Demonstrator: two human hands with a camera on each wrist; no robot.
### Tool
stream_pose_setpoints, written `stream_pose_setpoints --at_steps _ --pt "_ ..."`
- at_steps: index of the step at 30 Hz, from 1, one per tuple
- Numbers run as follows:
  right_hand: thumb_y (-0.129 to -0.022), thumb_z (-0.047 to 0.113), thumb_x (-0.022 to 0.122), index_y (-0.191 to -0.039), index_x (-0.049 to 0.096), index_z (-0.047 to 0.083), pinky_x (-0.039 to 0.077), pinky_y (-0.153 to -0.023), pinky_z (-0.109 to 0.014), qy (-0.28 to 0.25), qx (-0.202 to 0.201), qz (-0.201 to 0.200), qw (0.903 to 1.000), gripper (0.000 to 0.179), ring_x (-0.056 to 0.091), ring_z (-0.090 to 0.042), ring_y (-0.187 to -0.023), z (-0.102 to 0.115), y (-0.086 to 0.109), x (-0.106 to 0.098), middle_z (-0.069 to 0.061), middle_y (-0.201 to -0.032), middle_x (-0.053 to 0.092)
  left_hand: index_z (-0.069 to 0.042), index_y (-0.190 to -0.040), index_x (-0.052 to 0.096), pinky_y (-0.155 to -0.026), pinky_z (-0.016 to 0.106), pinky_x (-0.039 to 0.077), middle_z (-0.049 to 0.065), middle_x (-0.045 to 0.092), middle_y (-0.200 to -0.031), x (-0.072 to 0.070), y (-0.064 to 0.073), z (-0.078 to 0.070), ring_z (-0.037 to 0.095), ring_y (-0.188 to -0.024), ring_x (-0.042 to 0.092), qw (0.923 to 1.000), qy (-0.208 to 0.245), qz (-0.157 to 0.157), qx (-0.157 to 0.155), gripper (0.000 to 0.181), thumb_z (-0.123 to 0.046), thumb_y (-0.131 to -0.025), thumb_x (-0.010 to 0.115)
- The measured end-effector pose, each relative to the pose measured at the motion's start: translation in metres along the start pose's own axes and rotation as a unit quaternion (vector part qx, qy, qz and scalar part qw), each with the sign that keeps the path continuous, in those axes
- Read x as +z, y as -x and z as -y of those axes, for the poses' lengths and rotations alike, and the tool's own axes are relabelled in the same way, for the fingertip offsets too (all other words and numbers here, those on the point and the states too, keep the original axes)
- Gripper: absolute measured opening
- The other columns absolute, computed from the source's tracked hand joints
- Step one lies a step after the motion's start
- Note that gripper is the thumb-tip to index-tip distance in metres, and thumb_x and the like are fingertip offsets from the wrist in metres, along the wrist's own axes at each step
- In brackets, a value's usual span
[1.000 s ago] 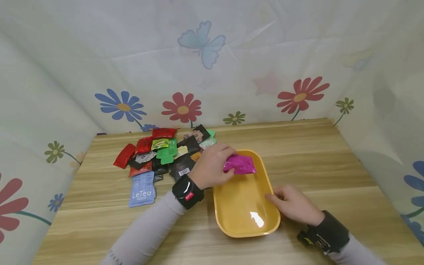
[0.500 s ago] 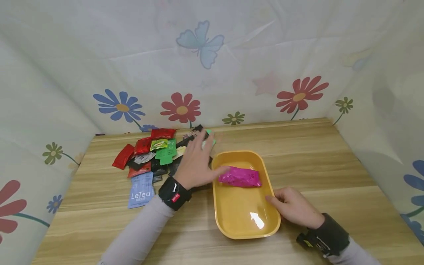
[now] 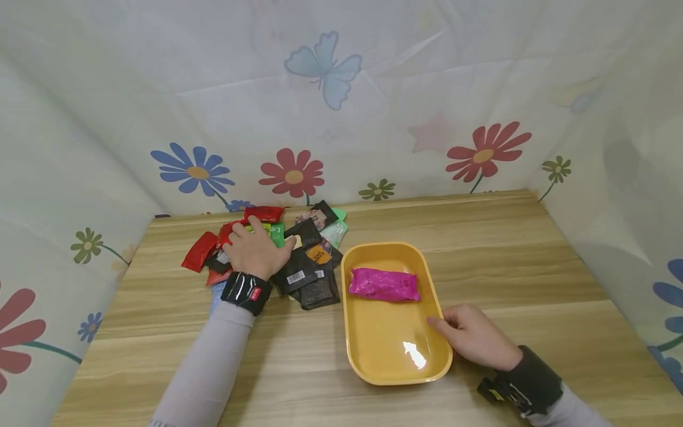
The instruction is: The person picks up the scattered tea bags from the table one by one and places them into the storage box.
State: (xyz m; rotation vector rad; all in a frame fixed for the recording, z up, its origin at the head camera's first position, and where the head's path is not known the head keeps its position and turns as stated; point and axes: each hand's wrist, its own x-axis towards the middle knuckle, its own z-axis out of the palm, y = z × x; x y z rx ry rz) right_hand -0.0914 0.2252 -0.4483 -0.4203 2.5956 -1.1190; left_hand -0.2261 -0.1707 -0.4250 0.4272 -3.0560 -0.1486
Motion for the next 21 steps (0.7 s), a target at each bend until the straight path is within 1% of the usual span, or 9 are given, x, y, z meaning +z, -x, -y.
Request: stream_pose_setpoints --at_steps 3,8,11,15,17,21 --pt "-0.100 0.041 0.051 -0.072 0.064 0.014 0.038 -0.047 -0.025 -0.004 0.003 0.001 1.0000 0.041 0.046 -0.008 -0.048 0.000 0.000 0.000 0.009 -0.057 0.049 0.002 -0.151 0.028 -0.096 0.065 0.037 0.035 0.035 -0.136 0.005 -0.004 0.002 0.050 -0.116 0.045 0.9999 -0.008 0.007 -0.001 0.104 -0.071 -0.081 0.050" --pt "-0.100 0.041 0.051 -0.074 0.066 0.015 0.039 -0.047 -0.025 -0.006 -0.005 0.002 1.0000 0.040 0.047 -0.008 -0.048 0.000 0.001 0.001 0.009 -0.057 0.049 0.001 -0.148 0.030 -0.094 0.064 0.039 0.033 0.036 -0.133 0.013 -0.010 0.005 0.049 -0.111 0.048 0.9998 -0.018 0.006 -0.007 0.097 -0.065 -0.081 0.054" --pt "-0.100 0.042 0.051 -0.075 0.066 0.015 0.039 -0.047 -0.025 -0.008 -0.002 0.005 0.9999 0.040 0.047 -0.008 -0.048 0.000 0.001 0.001 0.009 -0.056 0.049 0.001 -0.146 0.032 -0.094 0.062 0.040 0.032 0.036 -0.132 0.017 -0.012 0.006 0.048 -0.111 0.048 0.9997 -0.021 0.006 -0.013 0.094 -0.063 -0.081 0.055" --pt "-0.100 0.043 0.051 -0.076 0.067 0.014 0.039 -0.047 -0.025 -0.009 0.004 0.009 0.9999 0.040 0.047 -0.009 -0.048 0.001 0.000 0.000 0.008 -0.056 0.049 0.002 -0.146 0.033 -0.094 0.062 0.040 0.033 0.036 -0.133 0.018 -0.011 0.006 0.049 -0.112 0.048 0.9998 -0.014 0.004 -0.012 0.094 -0.061 -0.081 0.057" --pt "-0.100 0.043 0.051 -0.077 0.067 0.014 0.039 -0.047 -0.025 -0.009 0.006 0.010 0.9999 0.040 0.047 -0.009 -0.049 0.001 0.000 0.000 0.008 -0.056 0.049 0.002 -0.145 0.034 -0.093 0.062 0.040 0.033 0.037 -0.132 0.017 -0.009 0.006 0.049 -0.111 0.048 0.9999 -0.011 0.000 -0.006 0.093 -0.060 -0.080 0.057" --pt "-0.100 0.043 0.051 -0.077 0.067 0.014 0.039 -0.047 -0.025 -0.011 0.008 0.011 0.9999 0.041 0.047 -0.009 -0.048 0.001 0.001 0.000 0.007 -0.056 0.049 0.003 -0.143 0.036 -0.091 0.062 0.042 0.035 0.040 -0.129 0.011 -0.003 0.007 0.050 -0.109 0.049 0.9999 -0.006 -0.005 0.010 0.092 -0.058 -0.079 0.057"
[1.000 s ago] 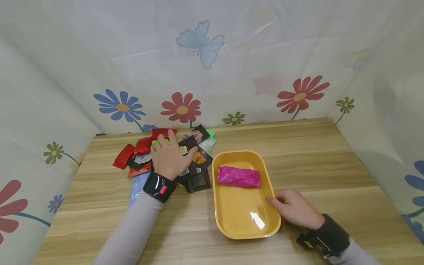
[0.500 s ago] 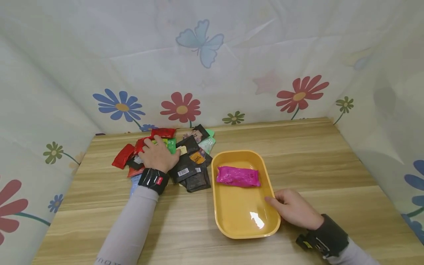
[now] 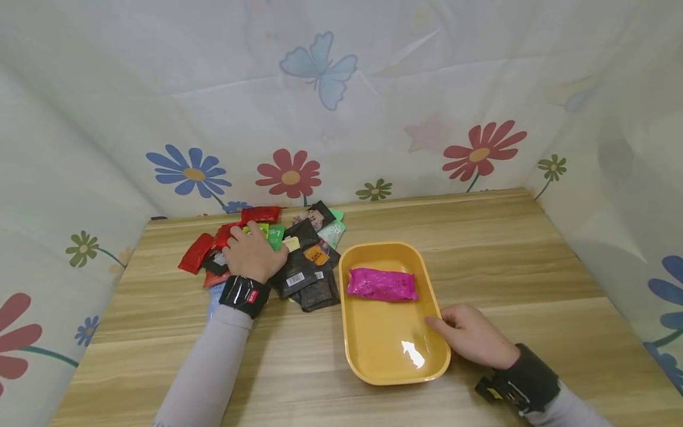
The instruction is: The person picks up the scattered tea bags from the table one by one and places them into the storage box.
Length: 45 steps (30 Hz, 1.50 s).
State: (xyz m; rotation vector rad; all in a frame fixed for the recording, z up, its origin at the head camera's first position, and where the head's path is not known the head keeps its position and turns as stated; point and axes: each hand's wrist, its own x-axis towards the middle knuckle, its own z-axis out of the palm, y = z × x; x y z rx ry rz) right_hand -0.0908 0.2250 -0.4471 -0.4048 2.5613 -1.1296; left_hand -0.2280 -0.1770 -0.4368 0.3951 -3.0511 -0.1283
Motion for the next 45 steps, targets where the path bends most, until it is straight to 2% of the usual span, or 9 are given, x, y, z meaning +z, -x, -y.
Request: stream_pose_setpoints --at_steps 10,15,18,25,29,36,40,42,45 --pt "-0.100 0.040 0.051 -0.074 0.065 0.013 0.039 -0.045 -0.025 -0.008 -0.011 0.000 0.9999 0.040 0.046 -0.008 -0.046 -0.001 0.001 0.000 0.008 -0.054 0.048 0.004 -0.134 0.044 -0.085 0.058 0.047 0.033 0.055 -0.111 -0.022 0.023 0.002 0.048 -0.102 0.053 0.9960 0.069 -0.026 0.051 0.085 -0.056 -0.077 0.062" --pt "-0.100 0.042 0.051 -0.078 0.067 0.013 0.040 -0.047 -0.026 -0.010 -0.014 -0.004 0.9999 0.040 0.048 -0.009 -0.049 0.000 0.000 -0.001 0.008 -0.056 0.050 0.002 -0.135 0.046 -0.084 0.055 0.047 0.029 0.059 -0.113 -0.029 0.033 -0.003 0.044 -0.100 0.055 0.9840 0.123 -0.064 0.111 0.085 -0.053 -0.074 0.064" --pt "-0.100 0.043 0.050 -0.080 0.067 0.014 0.041 -0.049 -0.026 -0.011 -0.016 -0.011 0.9998 0.039 0.049 -0.009 -0.050 0.000 0.001 -0.001 0.007 -0.057 0.051 0.000 -0.136 0.049 -0.080 0.050 0.050 0.023 0.062 -0.113 -0.033 0.041 -0.011 0.037 -0.098 0.057 0.9642 0.169 -0.094 0.182 0.084 -0.052 -0.072 0.067" --pt "-0.102 0.044 0.044 -0.077 0.061 0.010 0.039 -0.045 -0.028 -0.049 0.016 -0.014 0.9985 0.045 0.047 -0.015 -0.045 0.000 0.002 -0.001 0.001 -0.054 0.050 -0.005 -0.136 0.055 -0.083 0.037 0.051 0.006 0.063 -0.114 -0.043 0.071 -0.042 0.018 -0.100 0.054 0.8972 0.231 -0.110 0.360 0.082 -0.048 -0.070 0.073" --pt "-0.104 0.042 0.041 -0.080 0.062 0.008 0.040 -0.045 -0.029 -0.071 0.013 -0.010 0.9974 0.047 0.047 -0.016 -0.045 -0.001 0.001 -0.002 -0.003 -0.054 0.050 -0.007 -0.134 0.057 -0.088 0.031 0.048 0.002 0.061 -0.123 -0.047 0.086 -0.058 0.013 -0.107 0.051 0.8688 0.246 -0.094 0.420 0.077 -0.045 -0.069 0.074" --pt "-0.104 0.039 0.041 -0.080 0.061 0.005 0.042 -0.044 -0.030 -0.099 0.011 0.003 0.9950 0.047 0.048 -0.019 -0.045 -0.001 0.001 -0.003 -0.008 -0.054 0.050 -0.010 -0.134 0.056 -0.093 0.024 0.044 -0.002 0.058 -0.125 -0.046 0.107 -0.080 0.007 -0.114 0.047 0.8308 0.262 -0.063 0.487 0.075 -0.045 -0.070 0.072" --pt "-0.105 0.037 0.039 -0.083 0.063 0.003 0.043 -0.043 -0.031 -0.106 0.005 0.003 0.9943 0.048 0.049 -0.021 -0.044 -0.002 0.001 -0.004 -0.008 -0.053 0.050 -0.013 -0.143 0.050 -0.099 0.028 0.042 -0.002 0.055 -0.133 -0.045 0.117 -0.086 0.009 -0.120 0.047 0.8242 0.243 -0.042 0.510 0.084 -0.051 -0.071 0.071" --pt "-0.106 0.036 0.037 -0.084 0.064 0.003 0.043 -0.043 -0.031 -0.109 -0.003 0.002 0.9941 0.048 0.050 -0.023 -0.044 -0.003 0.001 -0.004 -0.009 -0.053 0.050 -0.014 -0.154 0.038 -0.110 0.037 0.034 0.004 0.042 -0.152 -0.043 0.122 -0.086 0.019 -0.135 0.040 0.8323 0.206 -0.023 0.514 0.102 -0.067 -0.071 0.067" --pt "-0.106 0.034 0.036 -0.083 0.064 0.003 0.043 -0.043 -0.032 -0.113 -0.014 0.000 0.9935 0.048 0.051 -0.025 -0.044 -0.004 0.001 -0.005 -0.013 -0.053 0.051 -0.019 -0.163 0.014 -0.119 0.050 0.017 0.007 0.006 -0.168 -0.040 0.128 -0.082 0.028 -0.152 0.012 0.8454 0.151 0.003 0.512 0.125 -0.089 -0.067 0.051"
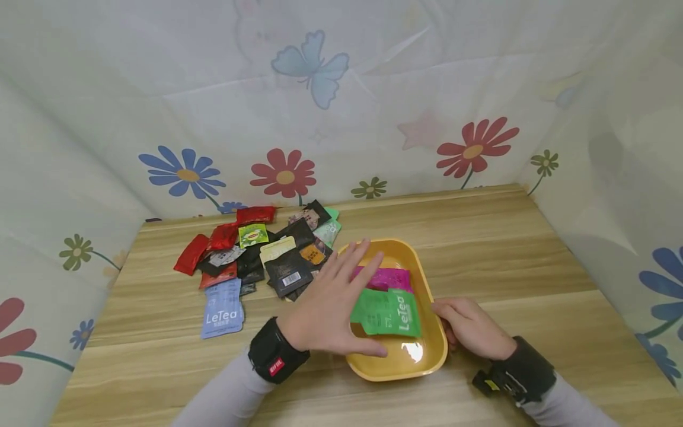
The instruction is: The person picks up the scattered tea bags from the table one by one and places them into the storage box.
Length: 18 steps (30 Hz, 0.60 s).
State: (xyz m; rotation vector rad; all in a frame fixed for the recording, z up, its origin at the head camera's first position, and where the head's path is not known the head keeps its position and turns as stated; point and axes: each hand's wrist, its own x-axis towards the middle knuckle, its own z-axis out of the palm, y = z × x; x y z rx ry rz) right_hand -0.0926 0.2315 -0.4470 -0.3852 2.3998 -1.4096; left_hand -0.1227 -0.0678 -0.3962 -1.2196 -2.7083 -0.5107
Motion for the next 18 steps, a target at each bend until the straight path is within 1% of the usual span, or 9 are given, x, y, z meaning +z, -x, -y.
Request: stream_pose_setpoints --at_steps 1,2,3,6,9,11,14,16,18 --pt "-0.107 0.034 0.035 -0.082 0.064 0.003 0.043 -0.043 -0.032 0.000 -0.002 0.001 1.0000 0.048 0.051 -0.025 -0.044 0.000 0.000 0.000 -0.014 -0.054 0.051 -0.020 -0.164 0.007 -0.119 0.052 0.012 0.005 -0.005 -0.168 0.000 0.003 0.000 0.028 -0.153 0.003 0.9999 -0.010 0.008 -0.008 0.129 -0.094 -0.065 0.045" --pt "-0.107 0.034 0.035 -0.081 0.063 0.004 0.043 -0.043 -0.032 0.001 -0.004 0.001 1.0000 0.048 0.051 -0.025 -0.045 0.000 -0.001 0.000 -0.014 -0.054 0.051 -0.020 -0.164 0.004 -0.119 0.053 0.009 0.004 -0.010 -0.168 -0.001 0.006 0.001 0.028 -0.153 -0.002 0.9997 -0.014 0.010 -0.017 0.130 -0.096 -0.064 0.042" --pt "-0.107 0.034 0.035 -0.081 0.063 0.004 0.043 -0.043 -0.032 0.000 -0.004 0.001 1.0000 0.048 0.051 -0.025 -0.044 0.000 -0.001 0.000 -0.015 -0.054 0.051 -0.021 -0.164 0.002 -0.119 0.054 0.009 0.003 -0.012 -0.168 -0.002 0.009 0.003 0.026 -0.154 -0.003 0.9995 -0.015 0.007 -0.027 0.130 -0.096 -0.065 0.041" --pt "-0.107 0.034 0.035 -0.082 0.063 0.003 0.043 -0.043 -0.032 0.004 -0.003 0.002 1.0000 0.048 0.051 -0.024 -0.044 0.001 -0.001 0.000 -0.014 -0.054 0.051 -0.023 -0.164 -0.001 -0.119 0.054 0.010 0.002 -0.010 -0.168 -0.009 0.021 0.012 0.026 -0.153 -0.002 0.9970 -0.020 -0.008 -0.074 0.128 -0.094 -0.066 0.043" --pt "-0.106 0.034 0.036 -0.084 0.063 0.002 0.043 -0.042 -0.032 0.004 -0.004 0.005 1.0000 0.047 0.051 -0.024 -0.044 0.001 -0.001 0.000 -0.013 -0.054 0.051 -0.024 -0.164 0.001 -0.119 0.055 0.010 0.006 -0.002 -0.169 -0.014 0.036 0.026 0.029 -0.153 0.002 0.9892 -0.031 -0.019 -0.142 0.126 -0.091 -0.068 0.048" --pt "-0.106 0.034 0.036 -0.086 0.063 0.001 0.043 -0.043 -0.033 0.001 -0.005 0.009 0.9999 0.048 0.051 -0.025 -0.044 0.001 -0.001 0.000 -0.013 -0.054 0.052 -0.022 -0.164 0.005 -0.118 0.056 0.013 0.010 0.004 -0.168 -0.015 0.049 0.036 0.034 -0.152 0.007 0.9788 -0.043 -0.029 -0.198 0.122 -0.088 -0.071 0.049" --pt "-0.106 0.035 0.036 -0.086 0.064 0.000 0.044 -0.043 -0.033 -0.005 -0.005 0.016 0.9998 0.049 0.052 -0.026 -0.045 0.000 -0.001 -0.001 -0.013 -0.054 0.052 -0.015 -0.163 0.015 -0.115 0.061 0.019 0.019 0.016 -0.164 -0.015 0.069 0.054 0.041 -0.149 0.017 0.9578 -0.069 -0.056 -0.273 0.119 -0.085 -0.074 0.050" --pt "-0.106 0.035 0.036 -0.086 0.064 0.000 0.044 -0.043 -0.033 -0.005 -0.004 0.018 0.9998 0.049 0.052 -0.025 -0.045 0.001 -0.001 -0.001 -0.012 -0.053 0.052 -0.009 -0.161 0.021 -0.112 0.064 0.023 0.024 0.023 -0.160 -0.015 0.083 0.066 0.045 -0.145 0.023 0.9440 -0.092 -0.077 -0.307 0.117 -0.082 -0.076 0.052" --pt "-0.106 0.035 0.036 -0.085 0.064 0.001 0.044 -0.043 -0.033 -0.005 -0.004 0.020 0.9998 0.049 0.052 -0.025 -0.045 0.001 -0.001 -0.001 -0.011 -0.053 0.052 -0.004 -0.158 0.026 -0.109 0.066 0.024 0.029 0.029 -0.156 -0.014 0.098 0.077 0.048 -0.141 0.027 0.9332 -0.111 -0.096 -0.328 0.115 -0.079 -0.077 0.055"
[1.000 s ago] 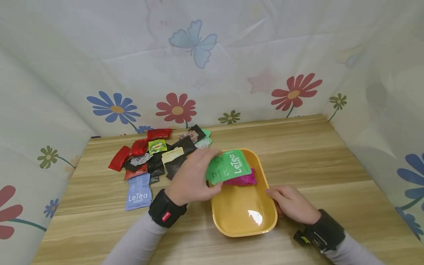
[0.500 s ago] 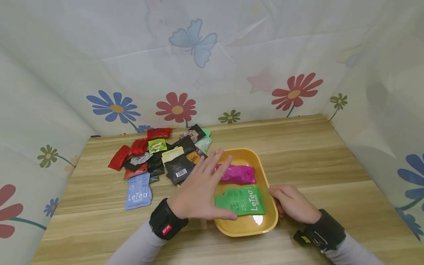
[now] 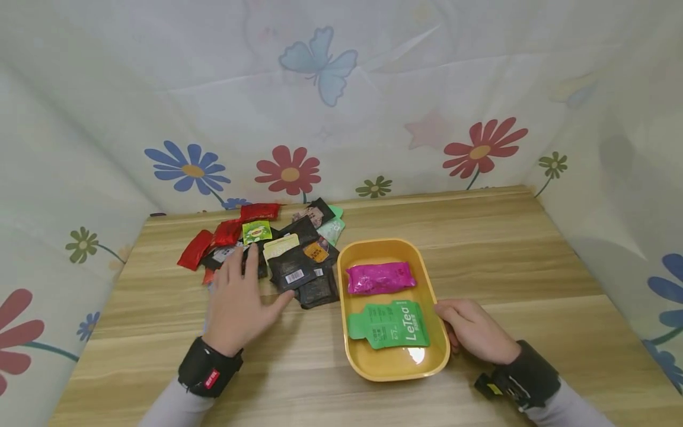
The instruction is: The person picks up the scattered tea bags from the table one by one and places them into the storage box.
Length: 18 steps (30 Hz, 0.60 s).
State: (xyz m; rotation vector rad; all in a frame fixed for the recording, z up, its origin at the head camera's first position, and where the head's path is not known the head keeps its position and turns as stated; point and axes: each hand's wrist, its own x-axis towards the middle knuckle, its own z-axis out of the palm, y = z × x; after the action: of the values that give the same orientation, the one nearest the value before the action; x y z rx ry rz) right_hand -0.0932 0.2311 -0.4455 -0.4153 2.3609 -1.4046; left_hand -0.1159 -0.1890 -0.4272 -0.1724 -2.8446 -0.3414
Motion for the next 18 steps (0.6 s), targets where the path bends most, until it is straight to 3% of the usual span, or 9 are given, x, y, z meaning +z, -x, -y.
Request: stream_pose_setpoints --at_steps 3,9,13,18 --pt "-0.106 0.034 0.036 -0.084 0.064 0.001 0.044 -0.043 -0.033 -0.005 0.000 0.001 1.0000 0.049 0.052 -0.025 -0.045 0.000 0.001 0.000 -0.012 -0.054 0.052 0.000 -0.156 0.028 -0.104 0.069 0.027 0.034 0.032 -0.149 0.001 0.007 0.021 0.053 -0.135 0.031 0.9992 -0.021 -0.010 -0.031 0.111 -0.073 -0.078 0.059" --pt "-0.106 0.034 0.036 -0.083 0.063 0.002 0.045 -0.044 -0.033 -0.005 0.002 0.002 1.0000 0.048 0.052 -0.024 -0.046 -0.001 0.003 0.002 -0.011 -0.054 0.052 0.003 -0.154 0.026 -0.084 0.068 0.038 0.040 0.043 -0.129 0.001 0.016 0.048 0.056 -0.114 0.044 0.9913 -0.076 0.027 -0.104 0.116 -0.077 -0.076 0.056" --pt "-0.107 0.034 0.035 -0.083 0.064 0.003 0.044 -0.043 -0.033 0.001 -0.001 -0.001 1.0000 0.048 0.052 -0.022 -0.045 -0.001 0.002 0.002 -0.007 -0.053 0.052 0.006 -0.150 0.028 -0.071 0.063 0.045 0.040 0.049 -0.112 0.003 0.016 0.058 0.055 -0.098 0.051 0.9843 -0.103 0.041 -0.137 0.120 -0.082 -0.073 0.055" --pt "-0.107 0.034 0.035 -0.083 0.063 0.003 0.045 -0.043 -0.033 -0.002 -0.003 -0.002 1.0000 0.048 0.052 -0.021 -0.044 -0.001 0.002 0.002 -0.007 -0.053 0.051 0.008 -0.145 0.030 -0.052 0.052 0.046 0.038 0.051 -0.101 0.004 0.013 0.063 0.049 -0.077 0.054 0.9812 -0.107 0.052 -0.152 0.118 -0.078 -0.071 0.060"
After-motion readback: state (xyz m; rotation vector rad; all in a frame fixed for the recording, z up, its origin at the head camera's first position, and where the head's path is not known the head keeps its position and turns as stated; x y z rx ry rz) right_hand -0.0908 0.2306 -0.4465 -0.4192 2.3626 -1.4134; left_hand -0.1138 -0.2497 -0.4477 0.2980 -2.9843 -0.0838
